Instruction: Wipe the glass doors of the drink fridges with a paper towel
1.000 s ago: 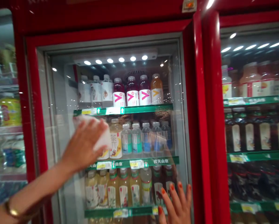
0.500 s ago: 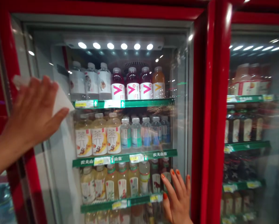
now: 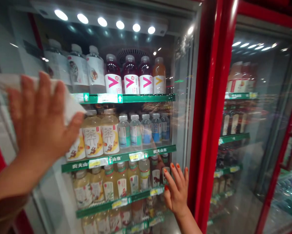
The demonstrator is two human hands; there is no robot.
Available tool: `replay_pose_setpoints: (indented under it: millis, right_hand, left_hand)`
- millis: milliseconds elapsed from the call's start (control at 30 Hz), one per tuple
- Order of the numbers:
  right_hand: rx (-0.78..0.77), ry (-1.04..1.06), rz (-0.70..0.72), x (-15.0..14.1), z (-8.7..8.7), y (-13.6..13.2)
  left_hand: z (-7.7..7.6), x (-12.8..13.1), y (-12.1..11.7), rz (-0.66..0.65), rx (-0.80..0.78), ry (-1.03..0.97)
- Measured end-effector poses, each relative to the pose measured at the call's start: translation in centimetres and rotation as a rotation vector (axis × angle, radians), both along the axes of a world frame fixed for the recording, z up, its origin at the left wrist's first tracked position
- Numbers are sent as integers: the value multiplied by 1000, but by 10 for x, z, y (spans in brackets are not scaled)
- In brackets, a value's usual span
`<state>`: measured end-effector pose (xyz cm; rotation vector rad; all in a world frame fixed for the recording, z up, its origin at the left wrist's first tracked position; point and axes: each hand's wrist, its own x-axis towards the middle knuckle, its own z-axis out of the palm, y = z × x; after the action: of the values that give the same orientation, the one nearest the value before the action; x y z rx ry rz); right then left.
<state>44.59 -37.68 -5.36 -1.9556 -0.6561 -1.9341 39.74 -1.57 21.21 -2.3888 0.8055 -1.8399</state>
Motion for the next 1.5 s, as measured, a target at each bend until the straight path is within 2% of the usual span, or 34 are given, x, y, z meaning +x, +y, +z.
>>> replay_pose_setpoints:
  millis: [33, 67, 133, 167, 200, 233, 267, 367, 400, 433, 467, 500, 567, 600, 633, 667, 700, 733, 800, 833, 867, 900, 933, 967, 1033, 1100, 1133, 1167, 1233, 1300, 1333, 1400, 1433, 1500]
  right_hand:
    - [55, 2, 36, -2, 0, 0]
    - [130, 12, 76, -5, 1, 0]
    - [294, 65, 150, -15, 0, -2]
    - [358, 108, 177, -20, -2, -3]
    - [391, 159, 195, -26, -6, -5]
    - [394, 209, 205, -31, -11, -6]
    - [375, 249, 210, -34, -17, -5]
    - [368, 310, 212, -38, -46, 3]
    - [408, 318, 219, -37, -57, 7]
    - [470, 320, 237, -37, -68, 11]
    - [546, 321, 264, -37, -78, 14]
    - [625, 323, 300, -38, -88, 15]
    - [750, 314, 377, -42, -104, 9]
    - [792, 308, 397, -45, -110, 2]
    - [810, 312, 404, -49, -117, -7]
    - [805, 325, 398, -53, -123, -19]
    - [783, 340, 384, -57, -129, -31]
    - [750, 355, 370, -61, -134, -43]
    - [649, 367, 351, -65, -141, -64]
    - [598, 361, 342, -65, -142, -70]
    - [558, 347, 332, -65, -141, -74]
    - [521, 336, 331, -64, -138, -75]
    - [493, 324, 340, -62, -132, -73]
    - [478, 307, 360, -60, -125, -68]
    - [486, 269, 442, -57, -105, -51]
    - [569, 246, 547, -56, -82, -28]
    - [618, 260, 580, -55, -69, -16]
    - [627, 300, 596, -53, -54, -6]
    - [490, 372, 531, -44, -21, 10]
    - [262, 371, 334, -28, 19, 18]
    - [189, 333, 209, -18, 40, 21]
    - [196, 230, -29, -3, 74, 30]
    - [232, 199, -111, 1, 85, 39]
    - [247, 149, -195, -1, 85, 63]
  left_hand:
    - [-22, 0, -22, 84, -56, -108]
    - [-52, 0, -43, 108, 69, -121]
    - [-109, 0, -75, 35, 403, -111]
    - [-125, 1, -82, 17, 504, -96]
    - [-128, 2, -85, 1, 554, -87]
    - [-116, 3, -83, 9, 545, -82]
    - [-93, 4, -81, 34, 481, -81]
    - [-3, 8, -95, 162, 153, -62]
    - [12, 11, -110, 178, 65, -49]
    - [13, 16, -129, 185, 5, -43]
    - [-2, 20, -151, 167, 28, -46]
    - [-31, 23, -172, 136, 148, -34]
    - [-109, 26, -203, 67, 458, -66]
    - [-145, 26, -209, 45, 610, -88]
    - [-171, 24, -209, 19, 684, -91]
    - [-183, 21, -204, 10, 717, -89]
    - [-179, 19, -197, 9, 725, -84]
    - [-162, 17, -189, 21, 692, -73]
    - [-105, 19, -181, 74, 562, -60]
    - [-78, 23, -184, 132, 420, -43]
    - [-59, 26, -192, 167, 280, -31]
    - [-51, 29, -203, 177, 185, -26]
    - [-56, 32, -217, 136, 160, -47]
    - [-73, 33, -231, 72, 216, -59]
    - [-126, 34, -254, -56, 362, -54]
    - [-176, 32, -264, -210, 284, 20]
    - [-192, 28, -263, -287, 194, 98]
    - [-201, 23, -259, -367, 90, 197]
    - [-202, 9, -242, -505, -91, 399]
    - [-195, -10, -214, -579, -200, 495]
    - [-192, -19, -196, -574, -245, 473]
    - [-191, -36, -152, -459, -359, 327]
    - [-193, -42, -128, -365, -427, 233]
    - [-200, -48, -79, -161, -541, 77]
